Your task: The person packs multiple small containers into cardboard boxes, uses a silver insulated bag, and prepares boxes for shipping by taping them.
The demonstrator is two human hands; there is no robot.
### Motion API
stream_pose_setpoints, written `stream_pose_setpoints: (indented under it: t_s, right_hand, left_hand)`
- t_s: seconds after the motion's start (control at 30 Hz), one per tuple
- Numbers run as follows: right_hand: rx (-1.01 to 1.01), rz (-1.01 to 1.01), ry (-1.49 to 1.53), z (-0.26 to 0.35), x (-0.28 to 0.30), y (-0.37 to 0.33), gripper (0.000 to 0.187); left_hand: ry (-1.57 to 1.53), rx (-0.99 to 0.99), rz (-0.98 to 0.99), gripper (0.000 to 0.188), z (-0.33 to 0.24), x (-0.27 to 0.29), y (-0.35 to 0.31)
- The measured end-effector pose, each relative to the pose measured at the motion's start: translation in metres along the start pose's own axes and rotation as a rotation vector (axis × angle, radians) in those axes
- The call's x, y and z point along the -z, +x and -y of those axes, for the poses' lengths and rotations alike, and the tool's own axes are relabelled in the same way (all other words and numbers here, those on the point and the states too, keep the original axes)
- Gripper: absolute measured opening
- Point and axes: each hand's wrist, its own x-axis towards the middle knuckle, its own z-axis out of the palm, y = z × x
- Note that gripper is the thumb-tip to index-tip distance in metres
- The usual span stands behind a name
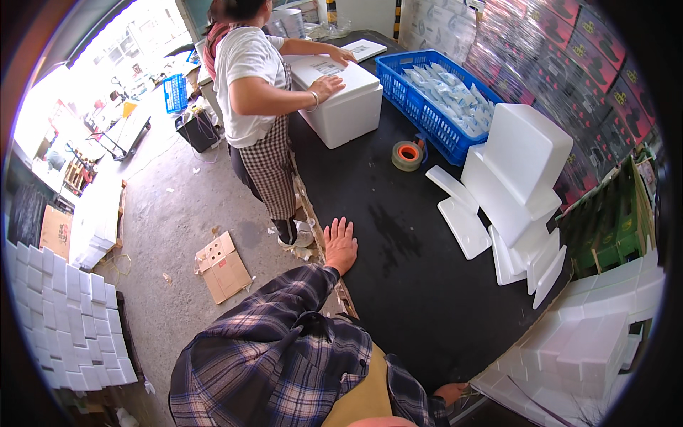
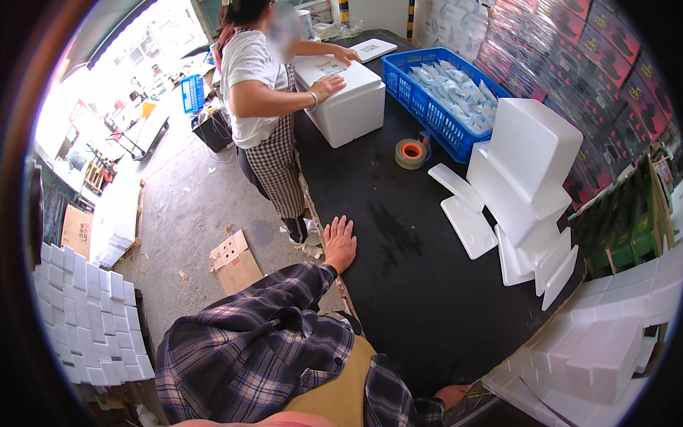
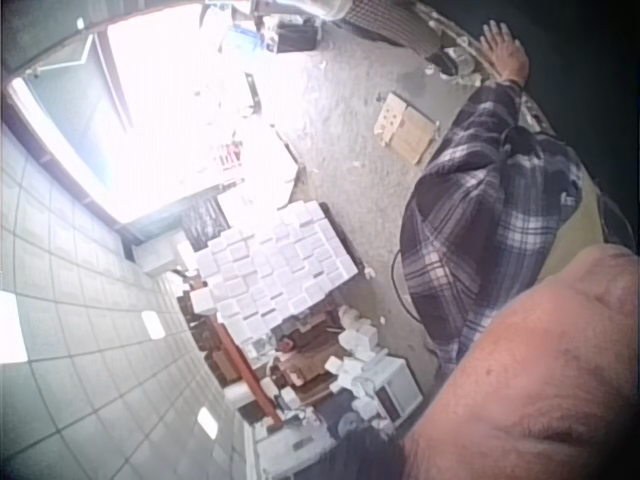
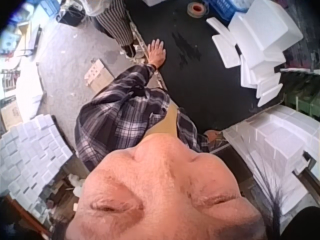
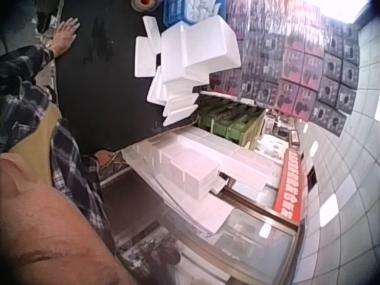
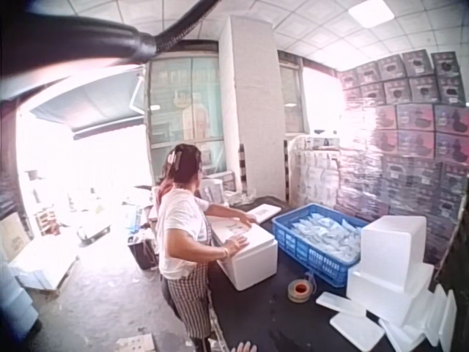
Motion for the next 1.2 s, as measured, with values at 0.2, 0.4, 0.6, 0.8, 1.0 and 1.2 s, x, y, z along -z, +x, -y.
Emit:
stream_pose_setpoints:
  t_s: [0.2,0.4,0.6,0.8,1.0,1.2]
  right_hand:
    - [-0.05,0.04,-0.025,0.014,0.009,-0.007,0.078]
    - [-0.089,0.047,0.029,0.037,0.031,-0.025,0.079]
    - [-0.089,0.042,0.022,0.016,0.01,-0.01,0.081]
    - [-0.112,0.077,0.063,0.016,0.013,-0.009,0.084]
    - [-0.052,0.013,0.05,0.005,0.005,-0.001,0.083]
    - [-0.1,0.049,0.084,0.04,0.035,-0.027,0.081]
  left_hand:
    - [0.017,0.004,0.003,0.056,0.001,0.002,0.0]
    - [0.011,0.003,-0.013,0.056,-0.001,0.002,0.0]
    - [0.01,0.013,0.0,0.057,0.0,0.003,0.0]
    - [0.003,0.011,0.011,0.058,-0.001,0.003,0.0]
    - [0.003,0.005,0.0,0.057,-0.002,0.001,0.0]
    - [-0.005,0.015,-0.01,0.057,0.001,0.002,-0.001]
